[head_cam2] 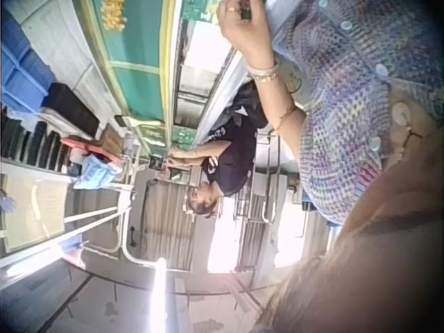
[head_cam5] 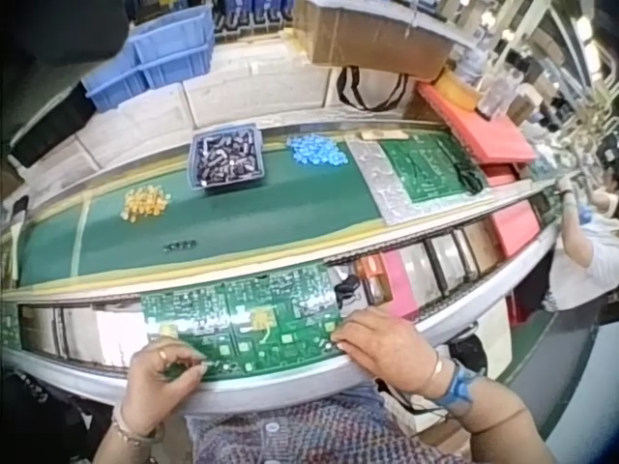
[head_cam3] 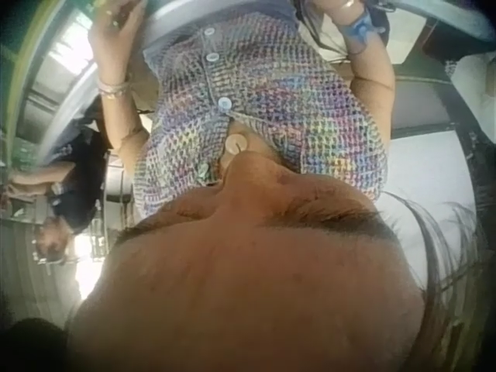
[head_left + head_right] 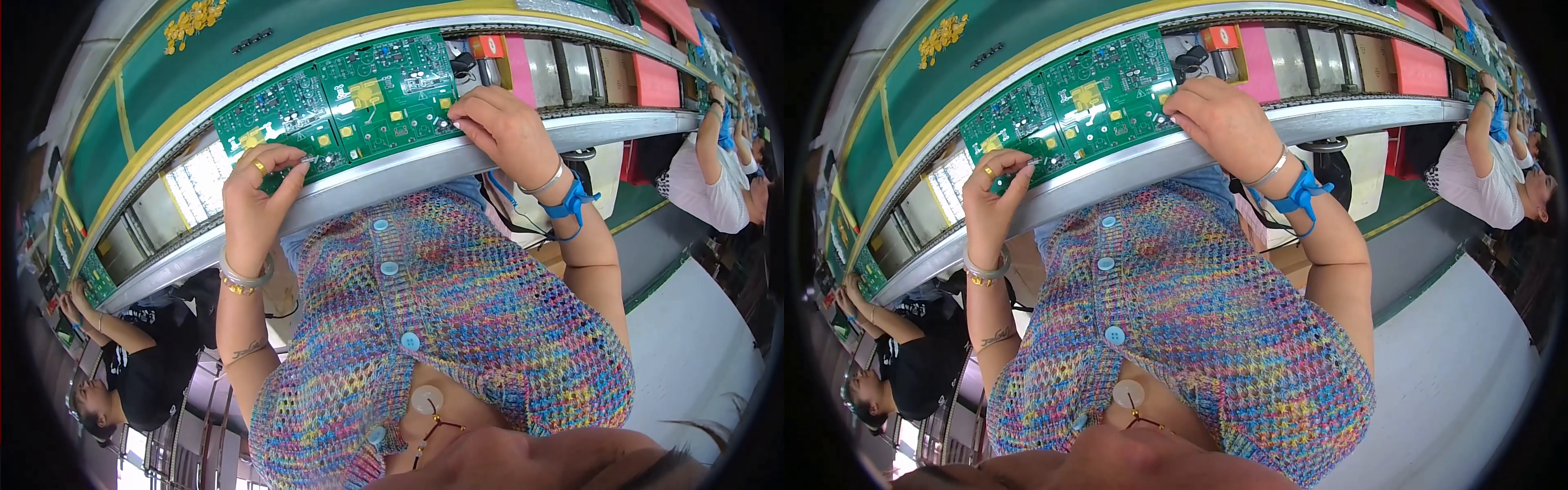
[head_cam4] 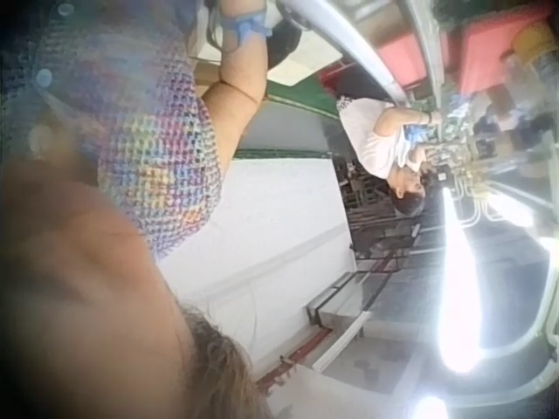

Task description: The person places small electronic components onto printed circuit boards by hand, one by one, as the boards move along an industrial assembly line.

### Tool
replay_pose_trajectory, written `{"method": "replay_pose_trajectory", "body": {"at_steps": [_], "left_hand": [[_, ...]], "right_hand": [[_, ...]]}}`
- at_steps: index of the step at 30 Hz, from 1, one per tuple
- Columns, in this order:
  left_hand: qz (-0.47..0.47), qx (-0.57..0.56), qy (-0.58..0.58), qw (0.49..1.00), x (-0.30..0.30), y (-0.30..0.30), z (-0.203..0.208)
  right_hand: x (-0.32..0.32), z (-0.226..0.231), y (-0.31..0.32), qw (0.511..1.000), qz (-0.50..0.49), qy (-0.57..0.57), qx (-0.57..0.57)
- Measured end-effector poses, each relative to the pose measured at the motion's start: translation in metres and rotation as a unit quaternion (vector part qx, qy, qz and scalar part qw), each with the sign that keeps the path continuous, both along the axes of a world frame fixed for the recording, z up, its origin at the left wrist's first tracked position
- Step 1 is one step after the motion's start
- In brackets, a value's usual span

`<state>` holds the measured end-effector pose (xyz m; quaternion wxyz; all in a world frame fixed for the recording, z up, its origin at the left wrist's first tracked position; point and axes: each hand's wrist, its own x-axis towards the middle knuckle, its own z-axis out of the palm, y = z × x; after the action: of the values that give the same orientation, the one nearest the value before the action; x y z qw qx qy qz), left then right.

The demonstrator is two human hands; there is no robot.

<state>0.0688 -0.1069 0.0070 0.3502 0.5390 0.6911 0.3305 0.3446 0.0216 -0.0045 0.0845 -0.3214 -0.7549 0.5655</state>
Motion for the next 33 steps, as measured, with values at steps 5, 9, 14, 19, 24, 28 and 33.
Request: {"method": "replay_pose_trajectory", "body": {"at_steps": [5, 9, 14, 19, 24, 28, 33], "left_hand": [[-0.011, 0.01, 0.018, 1.0, 0.0, 0.0, -0.002], [0.006, 0.007, -0.008, 1.0, 0.002, -0.001, -0.002], [-0.001, 0.012, 0.006, 1.0, -0.001, -0.002, -0.004], [0.0, 0.011, 0.038, 0.999, 0.0, -0.004, -0.004], [-0.018, 0.039, 0.118, 0.992, 0.006, 0.0, -0.002], [-0.016, 0.038, 0.132, 0.99, 0.008, 0.0, -0.002], [-0.028, 0.04, 0.147, 0.988, 0.01, 0.001, -0.002]], "right_hand": [[0.001, 0.001, 0.0, 1.0, 0.018, 0.002, 0.006], [0.001, -0.001, -0.001, 0.999, 0.03, -0.001, 0.012], [0.0, -0.002, -0.002, 0.999, 0.046, -0.003, 0.02], [-0.004, 0.002, -0.002, 0.997, 0.065, 0.001, 0.028], [-0.006, 0.012, -0.02, 0.995, 0.09, 0.019, 0.03], [-0.017, 0.0, -0.042, 0.994, 0.099, 0.023, 0.034], [-0.021, -0.006, -0.05, 0.993, 0.109, 0.02, 0.042]]}}
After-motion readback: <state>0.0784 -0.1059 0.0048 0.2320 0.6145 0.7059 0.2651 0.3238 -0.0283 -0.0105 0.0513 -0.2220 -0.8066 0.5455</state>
